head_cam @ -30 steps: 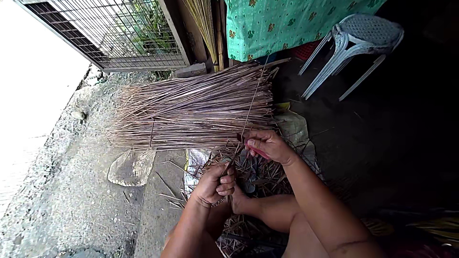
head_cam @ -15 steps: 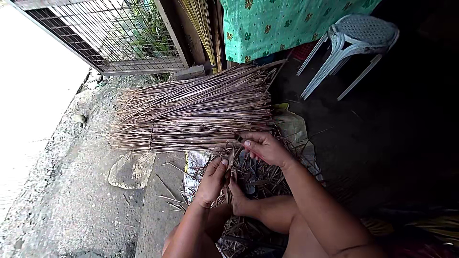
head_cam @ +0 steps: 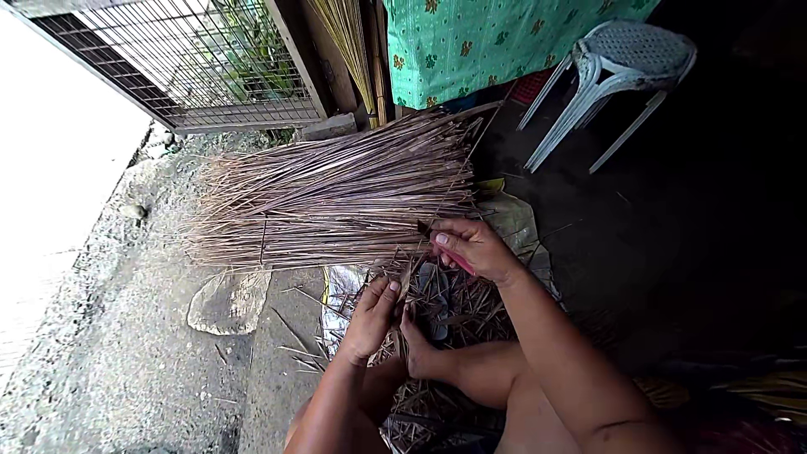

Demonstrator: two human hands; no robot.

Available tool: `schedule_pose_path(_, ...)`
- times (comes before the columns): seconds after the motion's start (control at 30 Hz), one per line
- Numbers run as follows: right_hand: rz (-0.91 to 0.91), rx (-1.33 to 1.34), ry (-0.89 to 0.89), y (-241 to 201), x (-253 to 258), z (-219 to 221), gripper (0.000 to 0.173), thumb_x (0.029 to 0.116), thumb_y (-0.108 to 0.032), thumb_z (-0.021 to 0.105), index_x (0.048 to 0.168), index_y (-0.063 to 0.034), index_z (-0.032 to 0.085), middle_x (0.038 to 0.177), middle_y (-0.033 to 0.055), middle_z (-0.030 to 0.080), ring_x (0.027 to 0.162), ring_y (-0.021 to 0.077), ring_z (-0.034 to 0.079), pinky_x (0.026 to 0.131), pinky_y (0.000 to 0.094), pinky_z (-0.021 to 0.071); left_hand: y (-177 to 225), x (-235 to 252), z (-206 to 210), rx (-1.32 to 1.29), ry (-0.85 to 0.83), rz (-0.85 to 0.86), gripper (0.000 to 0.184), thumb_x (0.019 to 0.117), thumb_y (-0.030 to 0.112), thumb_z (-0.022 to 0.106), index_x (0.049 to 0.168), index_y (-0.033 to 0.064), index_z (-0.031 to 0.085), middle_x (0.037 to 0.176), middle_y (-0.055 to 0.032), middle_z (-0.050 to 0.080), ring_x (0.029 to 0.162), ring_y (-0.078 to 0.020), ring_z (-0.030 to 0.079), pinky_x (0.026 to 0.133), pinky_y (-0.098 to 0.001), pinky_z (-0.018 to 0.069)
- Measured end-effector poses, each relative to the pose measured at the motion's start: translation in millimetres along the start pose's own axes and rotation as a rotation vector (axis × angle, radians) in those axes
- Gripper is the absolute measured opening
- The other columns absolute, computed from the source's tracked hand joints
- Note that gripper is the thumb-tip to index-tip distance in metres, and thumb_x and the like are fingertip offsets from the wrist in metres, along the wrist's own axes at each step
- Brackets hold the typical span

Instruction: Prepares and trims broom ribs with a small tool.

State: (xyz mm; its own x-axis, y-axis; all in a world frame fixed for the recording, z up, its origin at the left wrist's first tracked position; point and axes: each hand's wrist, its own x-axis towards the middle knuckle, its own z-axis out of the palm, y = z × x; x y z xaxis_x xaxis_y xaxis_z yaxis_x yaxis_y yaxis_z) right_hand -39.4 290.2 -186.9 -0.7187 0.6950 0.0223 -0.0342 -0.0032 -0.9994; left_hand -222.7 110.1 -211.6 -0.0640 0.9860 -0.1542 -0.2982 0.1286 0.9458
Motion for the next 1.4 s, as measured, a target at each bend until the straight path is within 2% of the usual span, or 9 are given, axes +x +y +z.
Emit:
schedule_pose_path(0.17,-0.021,0.145,0.325,-4.9,1.0,-31.3,0.033,0.1091,-0.024,0.048,0.139,-0.0162,0.060,0.090,0.0043,0.067,0.061,0.0101,0.060,0.054,0.0236,0.0534,-1.5,-1.9,-0.2,0.053,-0.022,-0.020,0.028,0.1106,0.030,0.040,0.094,0.0114,0.054,0.062,0.0055,0.045,0.048,-0.0055,0.043,0.046,-0.0213,0.0397)
schedule_pose_path(0.3,-0.006,0.322,0.174,-5.3,0.4,-22.6,0.030,0.1088,-0.022,0.043,0.132,-0.0141,0.061,0.081,0.0046,0.064,0.058,0.0108,0.060,0.052,0.0247,0.0540,-6.6,4.2,-0.9,0.263,-0.102,-0.048,0.032,0.1093,0.029,0.039,0.093,0.0085,0.057,0.066,0.0025,0.054,0.053,-0.0083,0.053,0.050,-0.0251,0.0480)
schedule_pose_path(0.43,0.062,0.089,-0.026,-4.4,1.2,10.0,0.023,0.1051,-0.018,0.052,0.114,-0.0016,0.065,0.081,0.0086,0.067,0.060,0.0146,0.063,0.056,0.0294,0.0568,-23.3,9.1,4.0,0.688,-0.052,0.056,0.032,0.1045,0.034,0.055,0.112,0.0068,0.070,0.103,-0.0057,0.065,0.092,-0.0128,0.065,0.082,-0.0311,0.0577)
schedule_pose_path(0.53,0.106,-0.124,-0.242,-5.7,-3.2,39.3,0.029,0.1040,-0.021,0.057,0.124,-0.0025,0.067,0.086,0.0046,0.070,0.065,0.0101,0.064,0.062,0.0261,0.0564,-28.4,16.0,5.9,0.827,0.138,0.130,0.029,0.1040,0.030,0.056,0.097,0.0074,0.074,0.092,-0.0061,0.063,0.090,-0.0159,0.060,0.084,-0.0348,0.0508)
schedule_pose_path(0.63,0.091,-0.152,-0.185,-9.2,-8.1,48.7,0.039,0.1031,-0.022,0.060,0.139,-0.0075,0.060,0.090,0.0034,0.072,0.067,0.0089,0.065,0.062,0.0247,0.0568,-25.9,20.7,-0.1,0.616,0.405,0.209,0.025,0.1052,0.017,0.053,0.096,0.0023,0.071,0.074,-0.0008,0.065,0.064,-0.0081,0.061,0.064,-0.0280,0.0550)
schedule_pose_path(0.83,0.289,0.238,0.217,9.5,-9.4,69.3,0.025,0.1071,-0.016,0.051,0.123,0.0032,0.055,0.086,0.0129,0.070,0.062,0.0189,0.067,0.053,0.0302,0.0579,2.1,22.6,-8.3,-0.134,0.732,0.249,0.032,0.1102,0.009,0.038,0.119,-0.0118,0.061,0.089,-0.0161,0.074,0.075,-0.0223,0.074,0.072,-0.0373,0.0644)
schedule_pose_path(0.93,0.396,0.426,0.233,18.1,-11.9,84.6,0.033,0.1104,-0.019,0.044,0.133,0.0023,0.055,0.085,0.0136,0.068,0.062,0.0186,0.066,0.054,0.0297,0.0567,4.9,17.8,-4.3,-0.313,0.617,0.245,0.037,0.1104,0.011,0.033,0.121,-0.0108,0.061,0.092,-0.0158,0.074,0.078,-0.0218,0.075,0.074,-0.0370,0.0637)
schedule_pose_path(1.27,0.281,0.721,0.307,22.6,-0.8,63.3,0.037,0.1125,-0.022,0.033,0.096,-0.0038,0.061,0.072,0.0075,0.063,0.053,0.0116,0.059,0.050,0.0237,0.0535,-4.6,12.4,10.1,-0.139,0.210,0.005,0.051,0.1114,0.031,0.028,0.143,-0.0043,0.048,0.112,-0.0183,0.072,0.088,-0.0246,0.073,0.074,-0.0388,0.0615)
schedule_pose_path(1.4,0.140,0.579,0.305,12.0,8.8,48.9,0.029,0.1118,-0.018,0.032,0.101,-0.0053,0.055,0.075,0.0058,0.064,0.057,0.0121,0.060,0.053,0.0247,0.0541,-3.3,0.7,7.4,0.595,0.156,0.405,0.031,0.1055,0.024,0.053,0.112,-0.0002,0.072,0.100,-0.0055,0.075,0.088,-0.0096,0.072,0.081,-0.0295,0.0608)
